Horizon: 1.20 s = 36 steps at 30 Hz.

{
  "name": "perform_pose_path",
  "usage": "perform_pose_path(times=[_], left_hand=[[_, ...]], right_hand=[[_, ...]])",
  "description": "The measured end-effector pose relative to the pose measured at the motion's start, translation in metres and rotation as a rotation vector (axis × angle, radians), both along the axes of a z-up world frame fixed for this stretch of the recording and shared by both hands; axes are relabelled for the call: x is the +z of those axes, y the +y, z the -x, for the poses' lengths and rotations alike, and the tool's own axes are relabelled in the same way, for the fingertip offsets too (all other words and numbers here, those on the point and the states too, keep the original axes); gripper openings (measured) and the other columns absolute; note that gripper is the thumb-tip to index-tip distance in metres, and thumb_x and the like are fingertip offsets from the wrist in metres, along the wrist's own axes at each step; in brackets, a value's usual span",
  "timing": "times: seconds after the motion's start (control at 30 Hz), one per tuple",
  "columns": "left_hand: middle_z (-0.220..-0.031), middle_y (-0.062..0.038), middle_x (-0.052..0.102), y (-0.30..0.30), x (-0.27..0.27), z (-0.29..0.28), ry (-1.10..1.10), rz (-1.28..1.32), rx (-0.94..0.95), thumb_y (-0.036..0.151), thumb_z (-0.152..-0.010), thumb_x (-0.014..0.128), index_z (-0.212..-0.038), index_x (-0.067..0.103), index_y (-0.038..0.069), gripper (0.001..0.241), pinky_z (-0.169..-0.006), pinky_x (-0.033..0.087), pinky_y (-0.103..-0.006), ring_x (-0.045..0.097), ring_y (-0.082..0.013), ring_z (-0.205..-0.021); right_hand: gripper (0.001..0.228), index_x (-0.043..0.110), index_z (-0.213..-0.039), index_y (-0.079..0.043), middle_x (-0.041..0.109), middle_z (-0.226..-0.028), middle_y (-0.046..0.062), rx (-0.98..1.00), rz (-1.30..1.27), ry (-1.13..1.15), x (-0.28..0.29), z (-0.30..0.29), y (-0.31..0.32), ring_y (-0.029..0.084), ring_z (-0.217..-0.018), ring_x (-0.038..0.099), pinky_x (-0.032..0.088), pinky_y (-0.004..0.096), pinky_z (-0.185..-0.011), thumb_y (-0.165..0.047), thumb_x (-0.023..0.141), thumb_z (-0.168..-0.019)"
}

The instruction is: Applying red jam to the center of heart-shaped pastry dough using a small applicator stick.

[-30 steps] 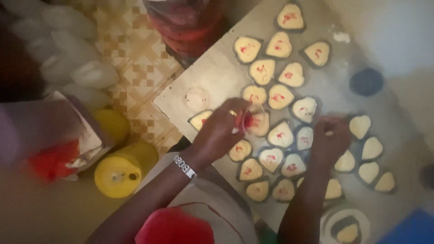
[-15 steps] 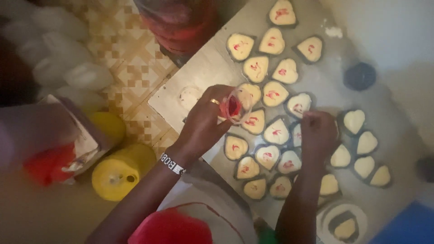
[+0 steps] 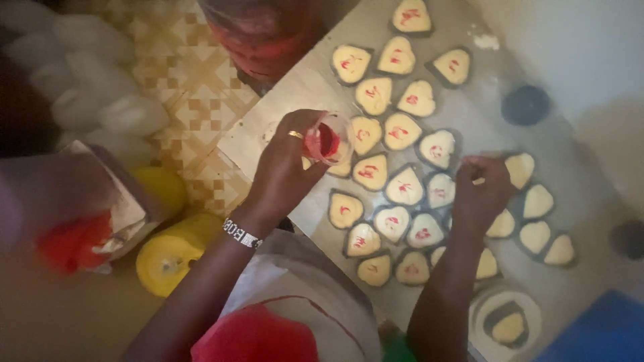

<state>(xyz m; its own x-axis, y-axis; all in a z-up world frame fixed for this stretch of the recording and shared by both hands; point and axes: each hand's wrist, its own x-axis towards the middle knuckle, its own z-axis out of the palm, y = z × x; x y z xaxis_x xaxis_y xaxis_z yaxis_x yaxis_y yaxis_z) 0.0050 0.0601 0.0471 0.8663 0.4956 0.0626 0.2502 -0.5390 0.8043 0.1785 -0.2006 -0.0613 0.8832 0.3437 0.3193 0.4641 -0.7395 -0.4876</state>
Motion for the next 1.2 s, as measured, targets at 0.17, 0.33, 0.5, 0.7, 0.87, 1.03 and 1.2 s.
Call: perform_pose_path(times=[0.17,0.33,0.5,0.7,0.87,1.03,1.2], left_hand=[[-0.111,-0.021,0.051,-0.024,0.005,0.000,-0.041,0.038,-0.071,0.002,-0.068,0.070,-0.118,0.048,-0.001,0.054,-0.085,0.047,-0.0453,0.054,-0.0420,-0.105],[-0.113,-0.016,0.051,-0.062,-0.004,-0.001,-0.048,-0.008,-0.160,0.004,-0.068,0.069,-0.117,0.049,0.003,0.053,-0.088,0.047,-0.0399,0.053,-0.0357,-0.108],[-0.116,-0.022,0.049,-0.099,0.008,0.002,-0.106,-0.053,-0.290,0.007,-0.068,0.070,-0.120,0.047,0.005,0.057,-0.088,0.044,-0.0473,0.050,-0.0434,-0.110],[-0.116,-0.025,0.050,-0.125,0.018,0.007,-0.254,0.023,-0.409,0.007,-0.076,0.063,-0.115,0.052,0.002,0.040,-0.085,0.045,-0.0476,0.049,-0.0472,-0.108],[-0.118,-0.026,0.050,-0.123,0.028,0.007,-0.166,-0.035,-0.533,0.009,-0.074,0.063,-0.115,0.051,0.001,0.044,-0.085,0.045,-0.0460,0.051,-0.0438,-0.107],[-0.105,-0.025,0.056,-0.108,0.045,0.006,-0.322,-0.094,-0.645,-0.010,-0.070,0.061,-0.112,0.049,-0.010,0.044,-0.084,0.047,-0.0444,0.054,-0.0393,-0.099],[-0.098,-0.020,0.059,-0.102,0.061,0.012,-0.200,-0.008,-0.722,-0.008,-0.067,0.068,-0.105,0.050,-0.002,0.042,-0.085,0.047,-0.0410,0.057,-0.0343,-0.093]], right_hand=[[0.003,0.063,-0.090,-0.014,0.057,-0.085,0.003,-0.053,-0.163,0.165,0.073,0.042,0.009,0.016,-0.079,0.055,0.044,0.029,-0.073,-0.011,0.064,-0.088],[0.008,0.064,-0.090,-0.014,0.060,-0.086,0.000,-0.127,-0.376,0.380,0.109,0.079,0.003,0.010,-0.073,0.051,0.047,0.021,-0.065,-0.011,0.065,-0.083],[0.015,0.065,-0.085,-0.004,0.064,-0.083,0.007,0.349,-0.246,0.115,0.148,0.097,0.004,0.019,-0.075,0.057,0.041,0.028,-0.073,0.007,0.069,-0.077],[0.021,0.065,-0.086,-0.009,0.062,-0.077,0.002,0.317,-0.080,0.012,0.161,0.107,-0.013,0.015,-0.066,0.056,0.044,0.029,-0.070,0.006,0.070,-0.072],[0.021,0.060,-0.089,-0.007,0.062,-0.077,0.000,0.230,-0.071,-0.053,0.172,0.127,-0.016,0.015,-0.058,0.053,0.040,0.030,-0.067,0.002,0.069,-0.073],[0.008,0.064,-0.075,-0.006,0.069,-0.076,0.005,0.137,-0.057,0.130,0.187,0.140,0.011,0.015,-0.060,0.066,0.053,0.026,-0.050,-0.010,0.058,-0.078],[0.003,0.064,-0.082,-0.014,0.068,-0.083,-0.001,0.068,-0.103,0.134,0.161,0.174,0.001,0.015,-0.075,0.062,0.039,0.032,-0.075,-0.016,0.062,-0.080]])
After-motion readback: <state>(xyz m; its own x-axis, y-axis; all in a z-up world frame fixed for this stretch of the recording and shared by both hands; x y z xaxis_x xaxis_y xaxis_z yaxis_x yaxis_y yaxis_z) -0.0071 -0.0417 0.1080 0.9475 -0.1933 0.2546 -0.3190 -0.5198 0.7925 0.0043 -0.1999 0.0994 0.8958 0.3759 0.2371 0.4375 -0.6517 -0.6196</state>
